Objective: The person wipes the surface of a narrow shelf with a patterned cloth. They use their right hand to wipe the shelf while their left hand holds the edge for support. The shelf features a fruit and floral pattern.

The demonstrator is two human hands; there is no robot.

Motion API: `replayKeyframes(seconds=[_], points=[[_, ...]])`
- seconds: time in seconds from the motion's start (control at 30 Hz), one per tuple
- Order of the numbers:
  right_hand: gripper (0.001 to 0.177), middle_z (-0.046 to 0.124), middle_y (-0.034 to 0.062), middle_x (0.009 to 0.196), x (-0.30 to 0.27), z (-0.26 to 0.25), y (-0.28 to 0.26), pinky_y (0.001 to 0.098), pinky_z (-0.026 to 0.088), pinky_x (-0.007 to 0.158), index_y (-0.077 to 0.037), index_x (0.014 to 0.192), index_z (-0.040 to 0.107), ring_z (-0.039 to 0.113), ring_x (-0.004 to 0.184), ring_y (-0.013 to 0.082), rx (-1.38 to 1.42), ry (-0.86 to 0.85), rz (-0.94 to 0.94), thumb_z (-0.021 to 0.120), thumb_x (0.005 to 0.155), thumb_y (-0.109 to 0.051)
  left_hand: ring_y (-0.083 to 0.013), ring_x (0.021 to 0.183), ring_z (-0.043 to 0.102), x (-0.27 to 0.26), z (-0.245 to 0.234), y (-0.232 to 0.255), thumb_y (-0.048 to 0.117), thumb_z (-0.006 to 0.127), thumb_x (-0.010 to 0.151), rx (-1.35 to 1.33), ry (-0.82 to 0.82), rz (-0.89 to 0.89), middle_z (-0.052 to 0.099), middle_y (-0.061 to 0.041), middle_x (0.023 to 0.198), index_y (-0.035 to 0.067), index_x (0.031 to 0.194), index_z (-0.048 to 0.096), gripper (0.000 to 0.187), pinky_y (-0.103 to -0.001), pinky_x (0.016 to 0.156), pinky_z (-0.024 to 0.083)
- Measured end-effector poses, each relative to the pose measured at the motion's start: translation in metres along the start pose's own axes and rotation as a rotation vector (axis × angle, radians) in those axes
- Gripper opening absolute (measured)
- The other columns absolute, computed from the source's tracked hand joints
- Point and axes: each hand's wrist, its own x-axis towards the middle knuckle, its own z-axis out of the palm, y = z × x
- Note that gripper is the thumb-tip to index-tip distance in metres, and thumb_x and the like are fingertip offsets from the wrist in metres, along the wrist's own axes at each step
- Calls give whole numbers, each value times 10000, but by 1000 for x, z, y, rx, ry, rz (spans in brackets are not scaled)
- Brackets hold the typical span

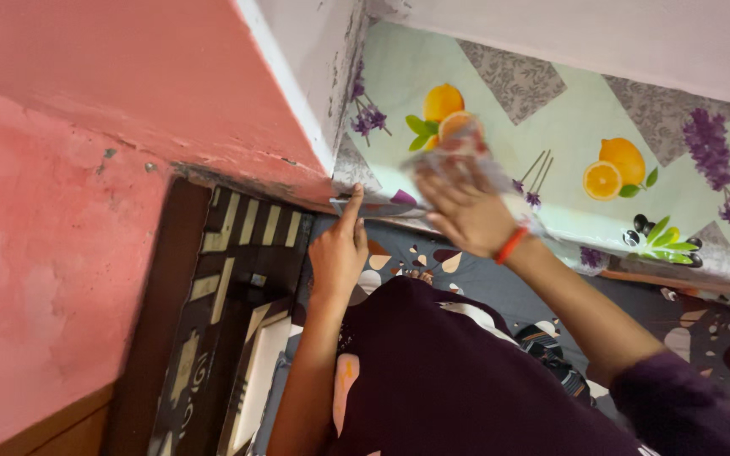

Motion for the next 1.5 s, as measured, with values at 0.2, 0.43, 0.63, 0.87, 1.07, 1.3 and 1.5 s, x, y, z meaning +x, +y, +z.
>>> replayKeyframes(seconds=[0.2,0.43,0.63,0.87,1.07,1.3,1.5], points=[[617,322,100,1678,76,-13,-20,554,134,1255,-113,1615,305,296,1537,324,56,-6,-287,358,1077,-411,-355,669,704,0,1,0,126,661,945,-21,4,-8,740,-133,826,299,1537,473,645,-495,576,542],[643,326,181,1647,104,-9,3,591,151,1223,-84,1633,293,298,1510,381,-22,-11,-164,368,1060,-365,-353,654,709,1,-1,-1,145,679,921,-1,-32,-34,751,-124,833,315,1528,480,661,-495,572,553],[604,355,213,1656,49,-26,74,625,155,1263,-32,1637,303,296,1543,444,15,103,222,347,1114,-330,-364,664,709,-1,0,-1,156,673,936,-4,-47,-51,743,-137,823,326,1540,464,661,-505,581,555],[626,273,203,1658,36,-13,19,677,55,1141,-81,1611,334,183,1496,481,-80,13,-26,370,1080,-410,-368,665,705,-2,9,-2,156,674,924,-28,-9,-59,749,-131,852,337,1546,446,687,-512,594,555],[608,341,37,1672,78,-9,-24,679,65,1218,-169,1610,355,275,1543,344,-14,-9,-256,398,1053,-410,-367,685,713,-2,10,-2,130,676,910,-58,10,-50,747,-142,864,293,1529,486,668,-499,607,565],[596,368,46,1661,89,-13,-24,665,110,1223,-163,1595,374,303,1529,335,31,-31,-317,409,1055,-413,-355,705,723,-5,11,0,98,690,886,-76,47,-39,749,-157,892,247,1515,505,672,-477,616,571],[605,359,65,1663,99,-18,-17,622,118,1242,-153,1598,366,298,1540,329,-8,-21,-242,385,1054,-414,-347,702,725,-2,3,5,74,676,879,-77,38,-31,751,-148,883,250,1530,489,700,-476,622,574]])
